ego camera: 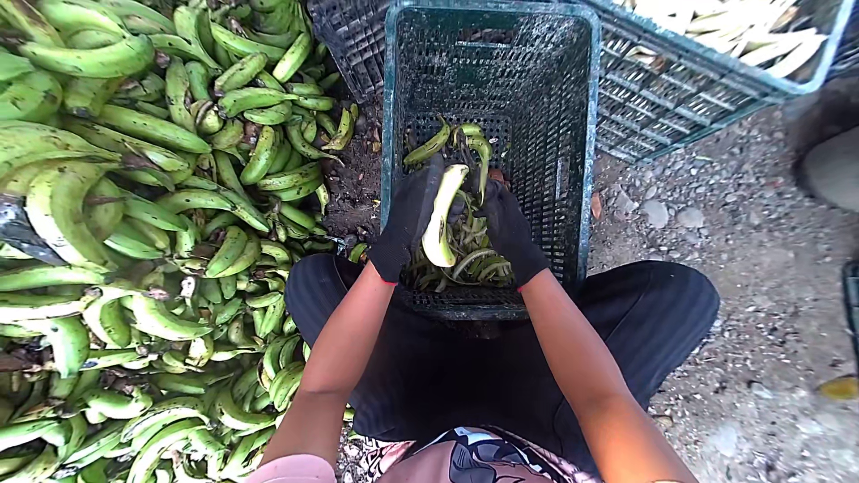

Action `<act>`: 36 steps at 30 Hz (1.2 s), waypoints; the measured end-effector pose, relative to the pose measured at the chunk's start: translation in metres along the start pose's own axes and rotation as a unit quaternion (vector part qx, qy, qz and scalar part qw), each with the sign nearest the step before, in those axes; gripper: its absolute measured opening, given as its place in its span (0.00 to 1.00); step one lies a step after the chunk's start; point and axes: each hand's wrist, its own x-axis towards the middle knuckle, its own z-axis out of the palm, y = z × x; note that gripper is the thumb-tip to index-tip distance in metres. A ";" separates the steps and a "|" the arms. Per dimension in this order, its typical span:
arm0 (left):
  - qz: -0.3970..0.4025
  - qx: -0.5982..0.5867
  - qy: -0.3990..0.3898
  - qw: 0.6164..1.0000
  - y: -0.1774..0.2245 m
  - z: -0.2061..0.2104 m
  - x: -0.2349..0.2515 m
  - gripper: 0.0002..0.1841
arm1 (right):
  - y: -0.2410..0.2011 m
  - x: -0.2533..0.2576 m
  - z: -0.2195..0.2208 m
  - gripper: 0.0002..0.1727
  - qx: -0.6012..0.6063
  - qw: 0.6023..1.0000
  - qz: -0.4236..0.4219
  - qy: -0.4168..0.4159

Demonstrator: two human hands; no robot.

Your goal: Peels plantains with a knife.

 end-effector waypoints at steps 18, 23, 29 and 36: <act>-0.133 -0.211 -0.045 0.967 0.006 -0.016 0.015 0.25 | -0.009 -0.053 -0.022 0.49 -0.343 0.899 -0.265 -0.060; -0.121 -0.186 -0.001 0.975 0.000 -0.018 0.015 0.26 | -0.006 -0.048 -0.003 0.42 -0.311 0.930 -0.187 -0.048; -0.009 -0.016 0.091 0.996 -0.011 -0.011 0.014 0.24 | -0.005 -0.023 0.018 0.35 -0.191 0.981 -0.035 -0.008; 0.000 0.063 0.139 0.988 -0.004 -0.002 0.008 0.27 | 0.006 -0.001 0.021 0.43 0.114 0.987 0.108 -0.042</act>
